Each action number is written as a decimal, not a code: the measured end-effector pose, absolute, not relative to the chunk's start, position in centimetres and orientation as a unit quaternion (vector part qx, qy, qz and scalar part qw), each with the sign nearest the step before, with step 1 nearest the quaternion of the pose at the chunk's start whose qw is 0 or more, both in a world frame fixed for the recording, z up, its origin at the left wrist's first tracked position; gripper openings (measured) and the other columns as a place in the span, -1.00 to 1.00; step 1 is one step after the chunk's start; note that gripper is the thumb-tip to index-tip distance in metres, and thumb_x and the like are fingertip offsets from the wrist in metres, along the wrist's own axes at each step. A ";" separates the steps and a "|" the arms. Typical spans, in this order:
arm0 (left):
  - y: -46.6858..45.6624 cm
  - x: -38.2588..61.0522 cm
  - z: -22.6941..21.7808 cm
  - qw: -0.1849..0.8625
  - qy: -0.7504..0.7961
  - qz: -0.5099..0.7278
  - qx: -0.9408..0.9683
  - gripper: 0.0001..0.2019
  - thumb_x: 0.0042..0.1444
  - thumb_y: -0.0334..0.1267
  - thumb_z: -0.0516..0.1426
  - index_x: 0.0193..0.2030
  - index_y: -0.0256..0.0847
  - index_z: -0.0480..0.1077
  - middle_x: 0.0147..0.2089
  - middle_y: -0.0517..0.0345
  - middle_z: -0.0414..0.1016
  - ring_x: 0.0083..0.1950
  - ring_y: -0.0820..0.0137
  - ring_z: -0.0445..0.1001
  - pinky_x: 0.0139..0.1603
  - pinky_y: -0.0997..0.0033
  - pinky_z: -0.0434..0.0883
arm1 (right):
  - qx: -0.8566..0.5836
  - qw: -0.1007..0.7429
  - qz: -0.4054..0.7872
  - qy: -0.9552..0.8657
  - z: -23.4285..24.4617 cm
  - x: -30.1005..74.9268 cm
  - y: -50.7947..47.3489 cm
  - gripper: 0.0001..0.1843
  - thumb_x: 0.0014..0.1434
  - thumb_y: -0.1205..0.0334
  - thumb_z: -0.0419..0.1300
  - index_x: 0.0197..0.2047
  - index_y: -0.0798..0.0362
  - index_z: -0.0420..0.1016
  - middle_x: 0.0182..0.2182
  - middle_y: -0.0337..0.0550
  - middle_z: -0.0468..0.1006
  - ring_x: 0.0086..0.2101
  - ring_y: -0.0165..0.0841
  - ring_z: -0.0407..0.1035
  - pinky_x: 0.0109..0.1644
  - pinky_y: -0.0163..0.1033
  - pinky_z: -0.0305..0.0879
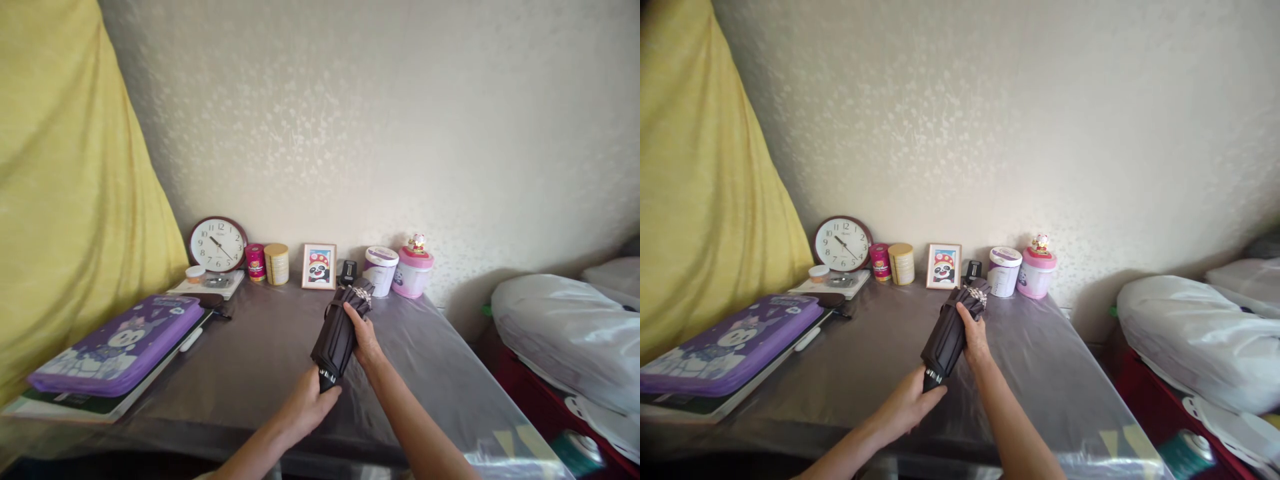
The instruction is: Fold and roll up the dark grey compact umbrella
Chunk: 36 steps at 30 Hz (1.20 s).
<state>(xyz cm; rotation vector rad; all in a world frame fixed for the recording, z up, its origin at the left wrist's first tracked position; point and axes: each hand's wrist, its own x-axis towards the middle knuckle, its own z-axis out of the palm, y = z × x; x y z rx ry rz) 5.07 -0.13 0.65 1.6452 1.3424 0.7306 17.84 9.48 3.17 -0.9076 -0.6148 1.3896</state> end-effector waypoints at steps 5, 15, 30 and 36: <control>-0.2 5.0 0.5 0.278 0.619 0.235 0.696 -0.60 0.02 -0.14 0.05 -0.02 -0.32 0.24 -0.29 -0.08 0.44 -0.24 0.20 0.45 -0.26 0.29 0.34 | -0.387 0.665 0.583 -0.261 2.7 17.8 9.8 -0.57 -0.20 0.20 0.34 -0.21 0.15 0.43 -0.46 -0.12 0.59 -0.43 -0.26 0.49 -0.28 -0.19 0.45; 1.5 0.7 3.8 0.472 0.579 0.349 0.566 -0.50 -0.01 0.20 -0.06 -0.27 -0.25 0.28 -0.24 0.02 0.40 -0.26 0.32 0.44 -0.56 0.53 0.36 | -0.375 0.642 0.622 -0.245 4.3 19.5 9.4 -0.72 -0.13 0.20 0.28 -0.31 0.15 0.45 -0.50 -0.09 0.58 -0.44 -0.24 0.48 -0.31 -0.19 0.44; 0.8 4.3 2.7 0.743 0.395 0.320 0.436 -0.50 -0.09 0.14 0.11 -0.20 -0.28 0.24 -0.36 0.03 0.47 -0.43 0.37 0.47 -0.43 0.38 0.39 | -0.358 0.604 0.666 -0.250 4.5 17.4 8.2 -0.69 -0.10 0.14 0.26 -0.30 0.16 0.46 -0.52 -0.09 0.58 -0.43 -0.25 0.48 -0.27 -0.18 0.42; 0.5 4.8 2.6 0.766 0.374 0.333 0.403 -0.58 -0.08 0.14 0.10 -0.38 -0.23 0.19 -0.66 0.30 0.30 -0.73 0.58 0.20 -0.78 0.64 0.08 | -0.351 0.572 0.694 -0.259 5.0 17.4 7.9 -0.68 -0.05 0.07 0.21 -0.33 0.18 0.47 -0.50 -0.03 0.58 -0.37 -0.23 0.48 -0.25 -0.19 0.41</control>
